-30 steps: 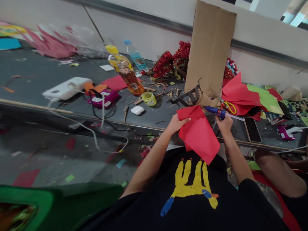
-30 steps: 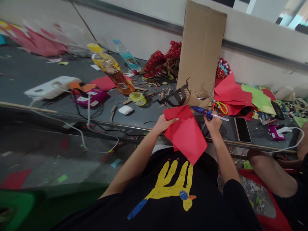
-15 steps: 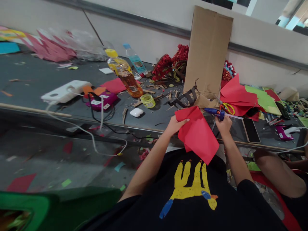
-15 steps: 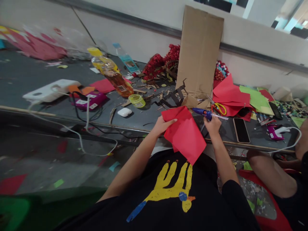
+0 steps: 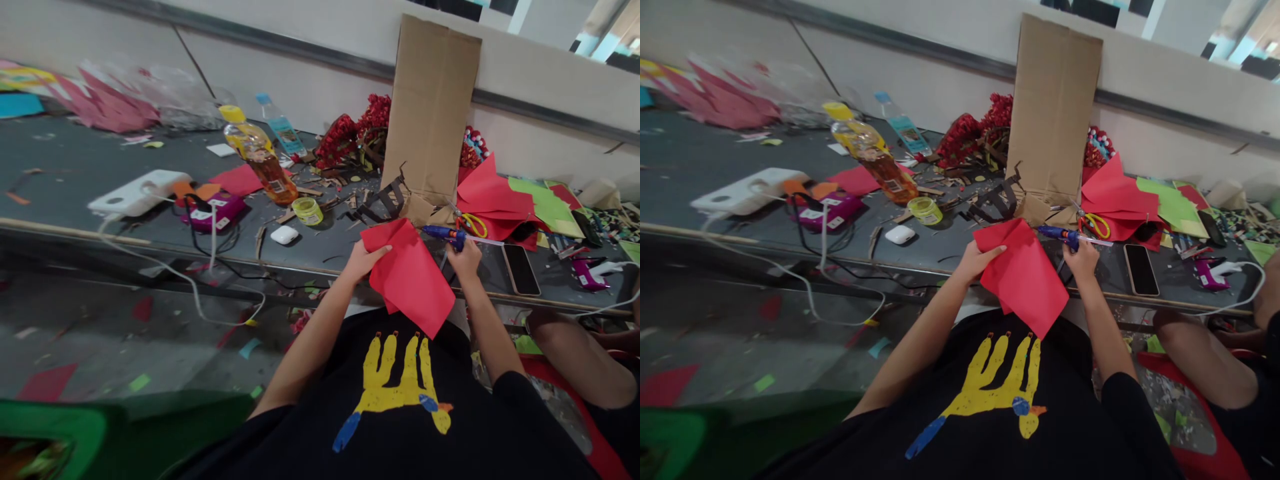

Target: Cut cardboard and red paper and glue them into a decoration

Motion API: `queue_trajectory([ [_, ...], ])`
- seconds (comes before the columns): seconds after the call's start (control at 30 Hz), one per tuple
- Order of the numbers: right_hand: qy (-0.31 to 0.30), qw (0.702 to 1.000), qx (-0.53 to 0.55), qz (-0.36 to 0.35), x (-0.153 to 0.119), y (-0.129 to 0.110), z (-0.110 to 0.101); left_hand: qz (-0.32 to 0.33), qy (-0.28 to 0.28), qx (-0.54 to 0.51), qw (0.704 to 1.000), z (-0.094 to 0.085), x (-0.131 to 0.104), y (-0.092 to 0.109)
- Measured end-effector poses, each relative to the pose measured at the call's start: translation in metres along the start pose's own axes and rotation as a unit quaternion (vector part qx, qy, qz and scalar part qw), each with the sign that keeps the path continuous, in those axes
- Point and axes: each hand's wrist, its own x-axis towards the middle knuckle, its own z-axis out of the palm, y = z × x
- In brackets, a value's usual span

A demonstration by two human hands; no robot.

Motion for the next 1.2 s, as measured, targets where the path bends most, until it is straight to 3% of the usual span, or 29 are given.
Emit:
queue_trajectory([
  [0.23,-0.007,1.0,0.012,-0.018,0.0,0.002,0.0,-0.011,0.011,-0.028,0.999,0.001,-0.001,0.002],
  [0.4,0.027,1.0,0.008,-0.01,0.002,0.003,-0.001,0.004,0.013,-0.036,0.999,0.001,0.001,0.0],
  [0.53,-0.013,1.0,0.004,-0.021,0.002,0.002,-0.003,0.009,0.015,-0.038,0.999,0.001,0.001,0.0],
  [0.83,-0.029,0.999,-0.017,-0.005,0.003,-0.001,-0.006,-0.005,0.022,-0.054,0.998,0.004,-0.001,0.006],
  [1.03,-0.019,0.998,-0.006,0.061,0.007,-0.006,-0.009,-0.039,0.056,-0.086,0.994,0.005,-0.002,0.01],
  [1.2,0.0,0.983,0.112,0.143,0.014,-0.002,-0.01,-0.044,0.064,-0.112,0.991,0.005,0.001,0.01],
])
